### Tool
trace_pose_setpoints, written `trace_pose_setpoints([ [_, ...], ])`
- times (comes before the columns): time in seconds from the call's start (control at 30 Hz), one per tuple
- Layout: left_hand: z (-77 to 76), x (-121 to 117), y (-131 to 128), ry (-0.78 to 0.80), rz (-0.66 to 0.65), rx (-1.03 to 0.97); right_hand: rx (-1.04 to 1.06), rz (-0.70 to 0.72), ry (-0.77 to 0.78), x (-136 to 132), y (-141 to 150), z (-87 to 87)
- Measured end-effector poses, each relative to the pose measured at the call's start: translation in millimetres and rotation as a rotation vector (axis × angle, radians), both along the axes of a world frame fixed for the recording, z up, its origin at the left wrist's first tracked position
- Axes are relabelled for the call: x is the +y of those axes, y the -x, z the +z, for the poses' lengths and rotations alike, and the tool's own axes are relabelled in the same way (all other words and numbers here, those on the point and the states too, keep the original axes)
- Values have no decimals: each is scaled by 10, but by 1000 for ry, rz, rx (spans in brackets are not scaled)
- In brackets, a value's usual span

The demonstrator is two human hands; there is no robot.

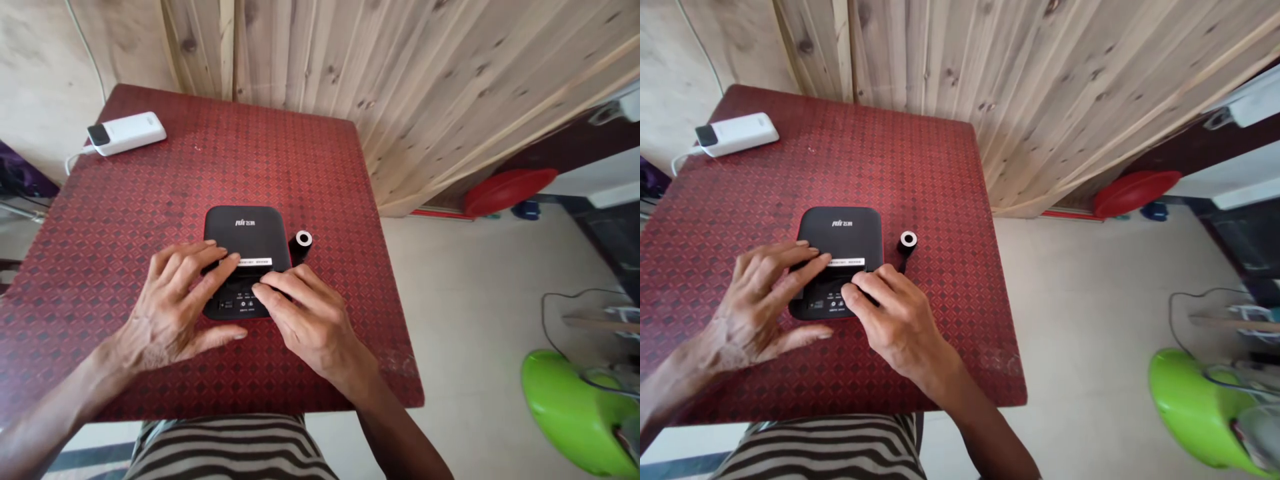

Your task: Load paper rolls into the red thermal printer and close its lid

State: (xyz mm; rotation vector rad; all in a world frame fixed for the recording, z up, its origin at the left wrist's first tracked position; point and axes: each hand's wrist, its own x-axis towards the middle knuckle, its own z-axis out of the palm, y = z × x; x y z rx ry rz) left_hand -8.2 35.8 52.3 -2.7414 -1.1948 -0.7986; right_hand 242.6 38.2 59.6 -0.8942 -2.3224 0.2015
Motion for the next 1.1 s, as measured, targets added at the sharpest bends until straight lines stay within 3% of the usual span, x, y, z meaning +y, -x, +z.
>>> trace_pose_setpoints([
  [0.1,-117,-70,-22,-21,7,9,22,-2,40,-21,1,-18],
  [0.2,-138,-50,-29,-45,10,15,95,-17,88,-24,-39,-4],
  [0.4,-109,17,-20,-49,8,10,245,-227,136,90,-343,19],
  [0.47,-149,12,-11,-35,13,-14,251,-333,155,136,-478,-87],
  [0.57,-254,-59,24,-13,35,-92,278,-466,238,166,-640,-401],
  [0.67,-365,-182,87,-50,108,-186,306,-542,345,152,-713,-746],
  [0.73,-434,-252,135,-109,128,-215,304,-577,390,146,-713,-883],
  [0.93,-615,-320,197,-140,126,-236,302,-604,435,192,-670,-890],
  [1.1,-647,-324,190,-113,157,-253,278,-628,433,197,-672,-904],
])
